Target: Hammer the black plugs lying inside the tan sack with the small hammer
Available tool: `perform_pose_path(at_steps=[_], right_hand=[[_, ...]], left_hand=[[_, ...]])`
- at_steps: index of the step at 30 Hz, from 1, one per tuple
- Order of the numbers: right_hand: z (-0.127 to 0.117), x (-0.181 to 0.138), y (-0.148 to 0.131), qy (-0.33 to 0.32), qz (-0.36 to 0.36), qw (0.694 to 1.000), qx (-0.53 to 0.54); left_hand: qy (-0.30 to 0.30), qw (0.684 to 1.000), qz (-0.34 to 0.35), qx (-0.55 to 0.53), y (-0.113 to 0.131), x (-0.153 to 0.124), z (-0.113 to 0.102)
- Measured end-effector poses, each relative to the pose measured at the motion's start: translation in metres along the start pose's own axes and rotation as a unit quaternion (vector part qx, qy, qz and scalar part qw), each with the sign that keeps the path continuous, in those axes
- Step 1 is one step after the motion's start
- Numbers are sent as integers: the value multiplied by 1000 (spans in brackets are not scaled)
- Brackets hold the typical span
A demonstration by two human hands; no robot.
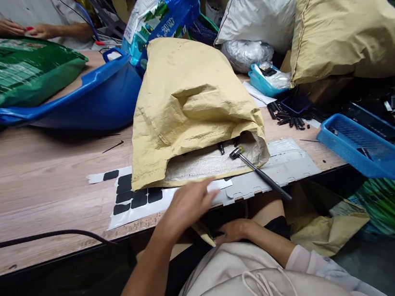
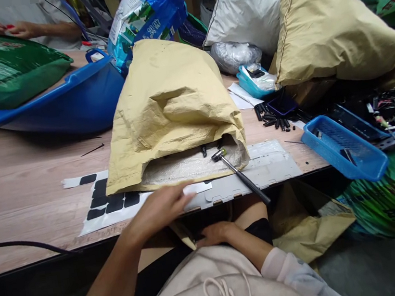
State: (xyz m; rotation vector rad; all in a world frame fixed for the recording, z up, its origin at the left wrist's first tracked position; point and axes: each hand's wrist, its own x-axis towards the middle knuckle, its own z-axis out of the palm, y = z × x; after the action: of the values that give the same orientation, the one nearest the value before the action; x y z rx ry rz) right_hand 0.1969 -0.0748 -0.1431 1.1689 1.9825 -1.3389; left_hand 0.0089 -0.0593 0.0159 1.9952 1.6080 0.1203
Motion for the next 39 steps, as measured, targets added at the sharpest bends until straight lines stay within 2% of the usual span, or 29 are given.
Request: perform_pose_path(at_steps=[2,4,7,10,12,15,17,18,21,24,27,30,34,39], right_hand=[[1,-8,-3,4,-1,1000,-13],[0,-22,-5,34,1,999,-27],[-8,-54,-10,86,-34,995,-32],[-25,-97,-14,108,-226,968,22],[-41,-121,-12,150,-294,941,74],[-66,-136,1,379,-261,882,97],[-78,-132,13,537,-194,818,64],[-83,-127,18,581,-156,798,38],[-88,-112,29,640,-69,765,-30],[-87,-103,33,662,29,740,-115],[-86,-101,36,647,70,743,-155],[-88,-102,39,622,61,761,-172],[-91,-106,40,616,29,775,-140],[-88,-119,32,614,-64,787,-4]], left_hand=[[75,994,-70,47,0,31,-22],[111,985,-118,57,-5,57,-38],[145,980,-129,36,-20,85,-50],[213,971,-104,23,-38,101,-52],[254,962,-92,23,-45,109,-51],[275,956,-95,42,-46,118,-44],[253,960,-108,51,-41,125,-37],[237,963,-118,53,-38,128,-33],[208,965,-145,64,-31,134,-24],[206,964,-145,85,-32,130,-20],[183,973,-122,69,-42,113,-17],[162,985,-56,5,-52,95,-11],[181,980,36,-69,-55,87,4],[182,971,49,-148,-48,93,17]])
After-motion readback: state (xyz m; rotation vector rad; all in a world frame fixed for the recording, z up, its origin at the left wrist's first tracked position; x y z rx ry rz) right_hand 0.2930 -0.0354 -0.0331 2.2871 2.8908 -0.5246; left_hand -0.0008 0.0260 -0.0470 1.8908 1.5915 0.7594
